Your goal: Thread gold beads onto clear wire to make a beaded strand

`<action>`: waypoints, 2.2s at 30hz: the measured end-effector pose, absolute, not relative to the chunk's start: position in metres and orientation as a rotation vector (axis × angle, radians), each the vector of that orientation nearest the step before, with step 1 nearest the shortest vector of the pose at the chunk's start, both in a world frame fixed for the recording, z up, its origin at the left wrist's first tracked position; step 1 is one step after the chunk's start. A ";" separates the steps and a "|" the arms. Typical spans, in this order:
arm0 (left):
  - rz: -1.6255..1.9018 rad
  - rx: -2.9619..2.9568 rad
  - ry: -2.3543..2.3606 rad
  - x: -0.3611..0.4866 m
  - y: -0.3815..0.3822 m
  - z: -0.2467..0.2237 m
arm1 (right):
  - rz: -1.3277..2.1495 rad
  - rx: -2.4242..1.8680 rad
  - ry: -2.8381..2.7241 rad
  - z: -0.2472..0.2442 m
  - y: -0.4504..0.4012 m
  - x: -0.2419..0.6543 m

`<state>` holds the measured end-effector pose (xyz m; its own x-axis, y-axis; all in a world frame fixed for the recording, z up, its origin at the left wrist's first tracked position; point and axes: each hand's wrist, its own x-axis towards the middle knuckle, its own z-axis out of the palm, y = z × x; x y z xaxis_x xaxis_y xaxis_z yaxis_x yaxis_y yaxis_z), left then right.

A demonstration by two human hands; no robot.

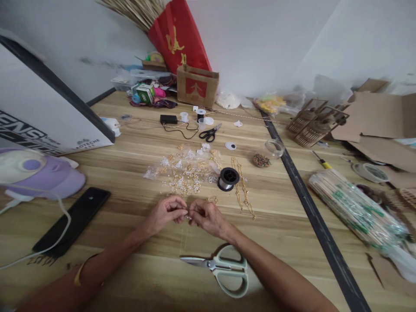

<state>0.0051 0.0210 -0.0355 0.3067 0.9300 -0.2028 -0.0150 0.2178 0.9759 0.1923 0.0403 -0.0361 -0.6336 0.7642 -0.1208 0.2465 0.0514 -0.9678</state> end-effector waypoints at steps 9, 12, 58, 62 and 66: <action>0.850 1.331 1.240 0.010 0.019 -0.037 | 1.613 -0.997 -1.931 -0.036 0.041 0.192; 0.814 1.431 1.295 0.010 0.018 -0.032 | 1.623 -0.993 -1.928 -0.037 0.040 0.193; 0.805 1.265 1.173 0.002 0.026 -0.034 | 0.764 -1.165 -2.179 -0.017 0.050 0.203; 0.818 1.350 1.193 0.004 0.024 -0.032 | 0.677 -0.980 -2.223 -0.008 0.035 0.198; 0.804 1.397 1.201 0.005 0.022 -0.028 | 0.770 -0.838 -2.322 -0.013 0.026 0.193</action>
<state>0.0049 0.0222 -0.0278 0.2631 0.9538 -0.1449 0.2303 0.0838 0.9695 0.1926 0.0263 -0.0130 -0.6550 0.6955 0.2952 0.3810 0.6415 -0.6658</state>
